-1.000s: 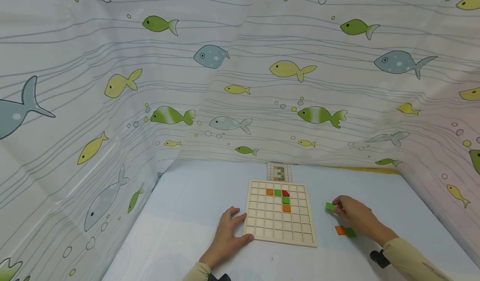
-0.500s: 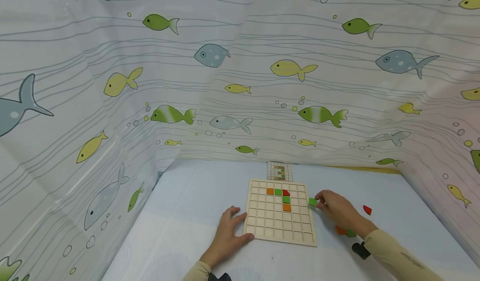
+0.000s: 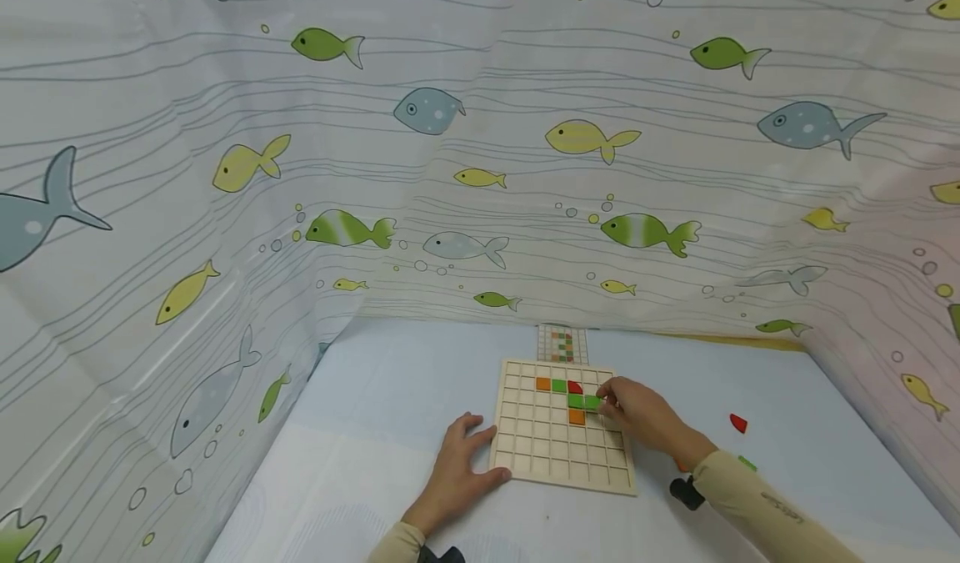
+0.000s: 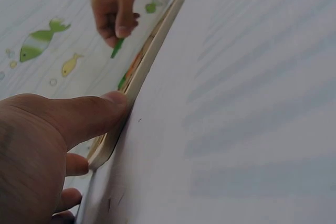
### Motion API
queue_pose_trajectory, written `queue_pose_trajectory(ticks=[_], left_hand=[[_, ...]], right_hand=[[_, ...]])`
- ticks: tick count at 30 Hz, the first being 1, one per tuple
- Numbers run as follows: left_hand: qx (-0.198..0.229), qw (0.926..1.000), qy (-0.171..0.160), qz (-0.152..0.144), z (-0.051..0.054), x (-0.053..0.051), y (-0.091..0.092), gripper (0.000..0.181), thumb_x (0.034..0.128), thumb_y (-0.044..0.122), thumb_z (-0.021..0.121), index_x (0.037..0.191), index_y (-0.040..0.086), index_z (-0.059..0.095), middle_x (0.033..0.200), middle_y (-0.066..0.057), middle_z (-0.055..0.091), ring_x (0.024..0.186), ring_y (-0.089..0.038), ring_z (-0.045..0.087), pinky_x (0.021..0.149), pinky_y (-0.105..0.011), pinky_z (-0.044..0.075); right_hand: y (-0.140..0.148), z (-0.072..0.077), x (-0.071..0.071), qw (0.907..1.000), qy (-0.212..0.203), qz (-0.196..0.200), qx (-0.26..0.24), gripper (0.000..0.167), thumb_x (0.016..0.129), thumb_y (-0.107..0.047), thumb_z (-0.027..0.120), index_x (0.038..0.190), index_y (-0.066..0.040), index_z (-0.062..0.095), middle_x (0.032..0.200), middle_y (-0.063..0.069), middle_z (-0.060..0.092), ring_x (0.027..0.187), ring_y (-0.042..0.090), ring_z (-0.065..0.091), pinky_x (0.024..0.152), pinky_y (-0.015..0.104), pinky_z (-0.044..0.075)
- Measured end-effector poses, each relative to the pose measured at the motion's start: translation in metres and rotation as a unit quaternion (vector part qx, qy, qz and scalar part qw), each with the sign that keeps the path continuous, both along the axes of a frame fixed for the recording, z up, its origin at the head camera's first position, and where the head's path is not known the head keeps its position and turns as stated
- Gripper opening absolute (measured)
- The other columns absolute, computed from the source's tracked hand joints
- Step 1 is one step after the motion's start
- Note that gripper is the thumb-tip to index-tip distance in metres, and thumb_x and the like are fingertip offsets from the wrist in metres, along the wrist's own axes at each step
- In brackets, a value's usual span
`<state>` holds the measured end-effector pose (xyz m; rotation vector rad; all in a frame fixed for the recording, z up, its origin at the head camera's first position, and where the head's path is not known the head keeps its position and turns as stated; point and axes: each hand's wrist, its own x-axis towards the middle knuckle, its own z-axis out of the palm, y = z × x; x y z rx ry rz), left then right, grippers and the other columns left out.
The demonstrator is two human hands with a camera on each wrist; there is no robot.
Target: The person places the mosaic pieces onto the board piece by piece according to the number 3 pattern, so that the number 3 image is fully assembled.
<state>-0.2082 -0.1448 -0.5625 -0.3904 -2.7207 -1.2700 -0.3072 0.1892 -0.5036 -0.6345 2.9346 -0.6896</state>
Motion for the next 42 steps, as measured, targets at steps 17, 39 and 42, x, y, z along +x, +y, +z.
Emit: queue_pose_trajectory(ticks=[17, 39, 42], left_hand=[[0.001, 1.0000, -0.001, 0.002, 0.004, 0.003, 0.001, 0.071, 0.0860, 0.041, 0.087, 0.139, -0.002, 0.066, 0.151, -0.025, 0.047, 0.151, -0.053, 0.035, 0.121, -0.074, 0.031], [0.002, 1.0000, 0.003, 0.001, 0.002, 0.001, 0.001, 0.071, 0.0862, 0.040, 0.086, 0.140, -0.001, 0.066, 0.151, -0.025, 0.047, 0.151, -0.051, 0.035, 0.121, -0.073, 0.032], [0.003, 1.0000, -0.004, 0.002, 0.002, 0.001, 0.001, 0.070, 0.0864, 0.040, 0.086, 0.140, 0.000, 0.065, 0.152, -0.024, 0.047, 0.152, -0.051, 0.034, 0.122, -0.072, 0.031]], right_hand=[[-0.028, -0.004, -0.003, 0.9997, -0.008, 0.016, -0.015, 0.017, 0.099, -0.018, 0.076, 0.113, -0.008, 0.071, 0.091, -0.006, 0.065, 0.079, 0.008, 0.056, 0.066, 0.024, 0.051], [-0.044, -0.013, -0.001, 0.9960, 0.032, 0.077, -0.032, 0.018, 0.095, -0.021, 0.082, 0.105, -0.008, 0.074, 0.082, -0.009, 0.060, 0.070, 0.003, 0.051, 0.059, 0.020, 0.046], [-0.043, -0.014, -0.002, 0.9955, 0.034, 0.082, -0.033, 0.017, 0.094, -0.020, 0.082, 0.103, -0.008, 0.074, 0.080, -0.009, 0.060, 0.069, 0.003, 0.050, 0.059, 0.019, 0.046]])
